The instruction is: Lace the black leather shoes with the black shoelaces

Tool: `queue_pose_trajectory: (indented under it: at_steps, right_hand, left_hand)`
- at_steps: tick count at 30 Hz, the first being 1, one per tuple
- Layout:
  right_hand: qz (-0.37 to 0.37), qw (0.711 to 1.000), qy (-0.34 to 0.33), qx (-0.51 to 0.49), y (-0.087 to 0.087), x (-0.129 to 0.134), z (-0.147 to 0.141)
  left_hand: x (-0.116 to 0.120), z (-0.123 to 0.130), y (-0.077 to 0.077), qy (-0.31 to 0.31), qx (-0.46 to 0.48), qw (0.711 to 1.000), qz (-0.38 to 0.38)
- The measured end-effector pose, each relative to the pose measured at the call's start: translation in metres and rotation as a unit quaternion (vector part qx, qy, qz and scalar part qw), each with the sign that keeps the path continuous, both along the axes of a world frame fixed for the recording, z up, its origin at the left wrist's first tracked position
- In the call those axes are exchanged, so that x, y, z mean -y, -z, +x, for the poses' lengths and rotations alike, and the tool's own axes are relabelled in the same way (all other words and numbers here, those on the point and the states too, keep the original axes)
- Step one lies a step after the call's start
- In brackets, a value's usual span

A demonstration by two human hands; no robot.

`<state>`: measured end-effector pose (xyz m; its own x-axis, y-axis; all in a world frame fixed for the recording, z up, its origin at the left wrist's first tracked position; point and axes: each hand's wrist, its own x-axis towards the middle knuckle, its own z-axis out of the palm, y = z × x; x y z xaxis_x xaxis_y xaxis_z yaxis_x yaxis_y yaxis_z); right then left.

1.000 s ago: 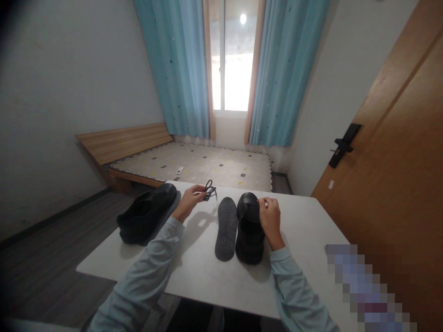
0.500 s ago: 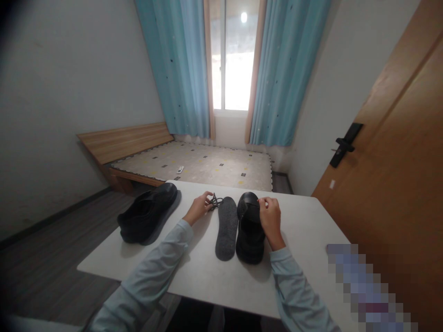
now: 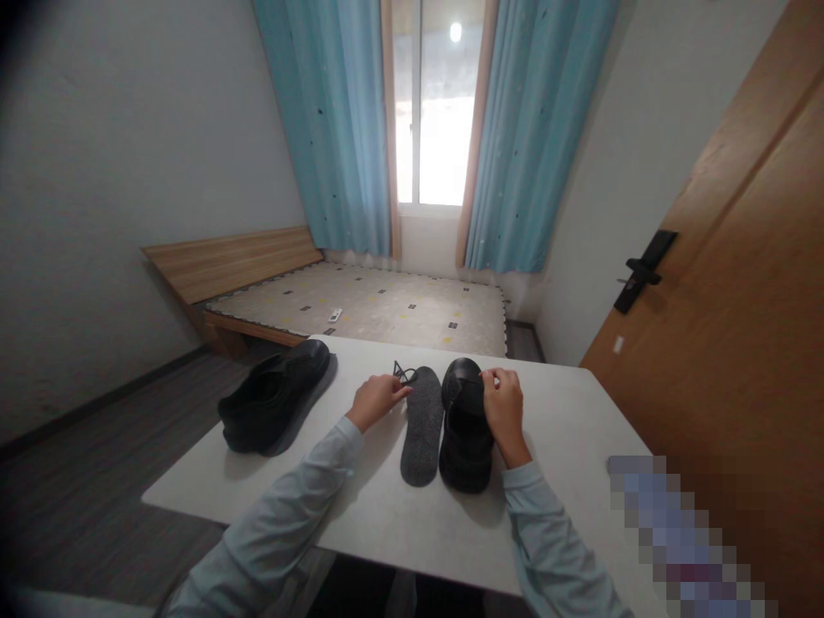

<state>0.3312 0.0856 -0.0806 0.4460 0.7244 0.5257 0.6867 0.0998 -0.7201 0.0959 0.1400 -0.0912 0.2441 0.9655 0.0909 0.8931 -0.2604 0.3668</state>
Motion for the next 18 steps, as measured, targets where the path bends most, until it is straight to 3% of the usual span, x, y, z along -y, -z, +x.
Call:
queue_pose_trajectory:
  at_steps: [7,18]
  right_hand:
    - [-0.012,1.000,-0.011,-0.007,-0.002,0.001,-0.002]
    - [-0.042,0.997,-0.060,0.025,0.001,-0.001,0.003]
  left_hand:
    - [0.010,0.014,0.007,-0.029,-0.014,0.999,-0.005]
    - [-0.003,0.014,0.009,0.010,0.216,0.975,-0.045]
